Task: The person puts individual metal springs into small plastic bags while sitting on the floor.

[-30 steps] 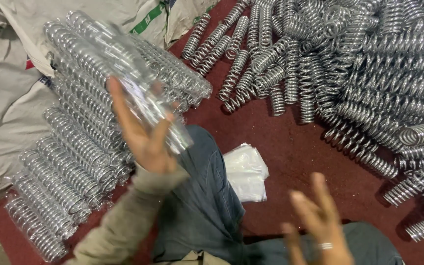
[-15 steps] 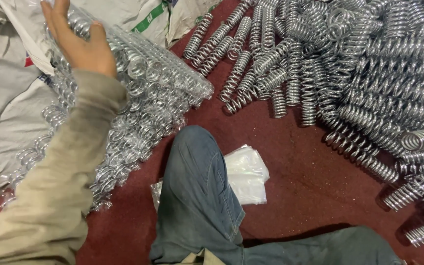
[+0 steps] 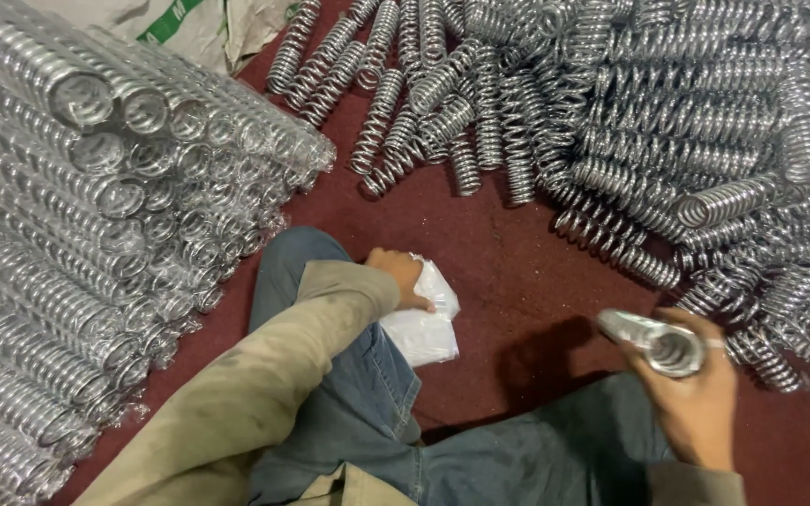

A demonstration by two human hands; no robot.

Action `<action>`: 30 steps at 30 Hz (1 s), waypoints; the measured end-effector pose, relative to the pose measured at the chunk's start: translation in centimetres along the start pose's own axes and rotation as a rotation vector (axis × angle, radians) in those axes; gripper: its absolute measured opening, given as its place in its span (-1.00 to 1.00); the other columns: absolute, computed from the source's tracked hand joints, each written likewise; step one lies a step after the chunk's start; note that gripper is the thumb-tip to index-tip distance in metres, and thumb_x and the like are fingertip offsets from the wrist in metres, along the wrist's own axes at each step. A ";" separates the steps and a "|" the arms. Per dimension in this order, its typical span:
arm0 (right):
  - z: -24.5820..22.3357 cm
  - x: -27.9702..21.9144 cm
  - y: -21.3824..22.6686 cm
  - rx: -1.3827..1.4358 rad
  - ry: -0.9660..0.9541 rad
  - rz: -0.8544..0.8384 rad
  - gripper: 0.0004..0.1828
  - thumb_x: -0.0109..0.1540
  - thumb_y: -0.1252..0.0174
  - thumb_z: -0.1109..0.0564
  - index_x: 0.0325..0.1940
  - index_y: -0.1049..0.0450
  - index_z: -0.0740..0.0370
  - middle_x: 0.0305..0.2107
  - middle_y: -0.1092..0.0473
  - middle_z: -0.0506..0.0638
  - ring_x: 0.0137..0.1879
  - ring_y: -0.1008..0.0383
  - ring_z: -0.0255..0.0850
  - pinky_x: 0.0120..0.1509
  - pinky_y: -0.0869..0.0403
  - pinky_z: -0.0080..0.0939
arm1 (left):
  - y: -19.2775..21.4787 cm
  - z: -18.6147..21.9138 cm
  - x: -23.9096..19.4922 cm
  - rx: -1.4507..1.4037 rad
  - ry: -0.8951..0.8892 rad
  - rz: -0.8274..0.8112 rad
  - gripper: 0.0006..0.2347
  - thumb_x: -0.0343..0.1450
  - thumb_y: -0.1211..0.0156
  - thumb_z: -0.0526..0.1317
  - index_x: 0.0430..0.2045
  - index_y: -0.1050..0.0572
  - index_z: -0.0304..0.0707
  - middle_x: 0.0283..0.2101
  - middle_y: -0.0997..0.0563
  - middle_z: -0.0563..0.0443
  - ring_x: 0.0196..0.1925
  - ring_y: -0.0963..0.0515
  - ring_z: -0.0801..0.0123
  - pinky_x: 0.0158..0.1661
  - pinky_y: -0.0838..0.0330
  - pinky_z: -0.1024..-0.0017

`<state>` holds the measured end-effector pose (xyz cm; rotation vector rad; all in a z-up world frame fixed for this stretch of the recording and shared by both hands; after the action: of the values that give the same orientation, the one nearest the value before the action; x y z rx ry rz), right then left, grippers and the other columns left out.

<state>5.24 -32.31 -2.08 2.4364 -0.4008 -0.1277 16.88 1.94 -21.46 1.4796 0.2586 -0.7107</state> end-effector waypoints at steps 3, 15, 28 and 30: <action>-1.0 -0.9 -4.7 0.129 0.155 -0.090 -0.45 0.05 -0.39 0.08 0.09 -0.43 0.20 0.02 -0.45 0.10 0.07 -0.45 -0.09 0.12 -0.44 -0.07 | -3.2 0.2 3.3 0.133 -0.049 0.157 -0.30 0.17 -0.32 0.48 -0.07 -0.54 -0.08 -0.02 -0.60 -0.05 -0.02 -0.63 0.11 -0.20 -0.45 0.16; -4.7 -4.3 -10.8 0.182 0.007 -0.157 -0.16 -0.02 -0.53 -0.04 0.25 -0.40 0.30 0.10 -0.31 0.24 0.28 -0.37 0.18 0.36 -0.32 0.23 | 5.4 1.6 -8.1 -0.299 -0.195 1.025 -0.74 0.39 -0.21 -0.43 -0.07 -0.53 -0.15 -0.38 -0.60 -0.03 -0.28 -0.66 0.16 -0.18 -0.47 0.31; -6.7 -9.3 -5.3 0.169 0.494 0.334 -0.79 0.44 -0.04 0.13 -0.11 -0.44 0.36 -0.37 -0.46 0.06 -0.38 -0.40 -0.27 -0.28 -0.37 -0.33 | 5.0 14.5 -20.2 -2.445 -0.493 -0.243 -0.75 0.53 -0.07 -0.34 0.08 -0.33 -0.40 -0.36 -0.51 -0.33 -0.64 -0.57 0.21 -0.72 -0.51 0.39; -6.5 -10.4 -5.6 0.184 0.485 0.322 -0.80 0.41 -0.06 0.12 -0.09 -0.42 0.35 -0.37 -0.50 0.08 -0.38 -0.46 -0.27 -0.27 -0.42 -0.35 | 1.9 16.7 -19.5 -2.497 -0.339 -0.256 -0.74 0.46 -0.22 -0.44 0.00 -0.39 -0.33 -0.56 -0.48 -0.32 -0.69 -0.53 0.21 -0.80 -0.38 0.47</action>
<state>-1.98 -21.07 -0.62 2.4343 -0.5910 0.6500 -1.45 -8.86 -7.01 -1.0457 0.6610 -0.2904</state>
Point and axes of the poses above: each hand's wrist, its own x-axis towards the middle knuckle, its own y-axis out of the back of the hand, z = x × y, the point moved 4 cm from there along x, towards the middle knuckle
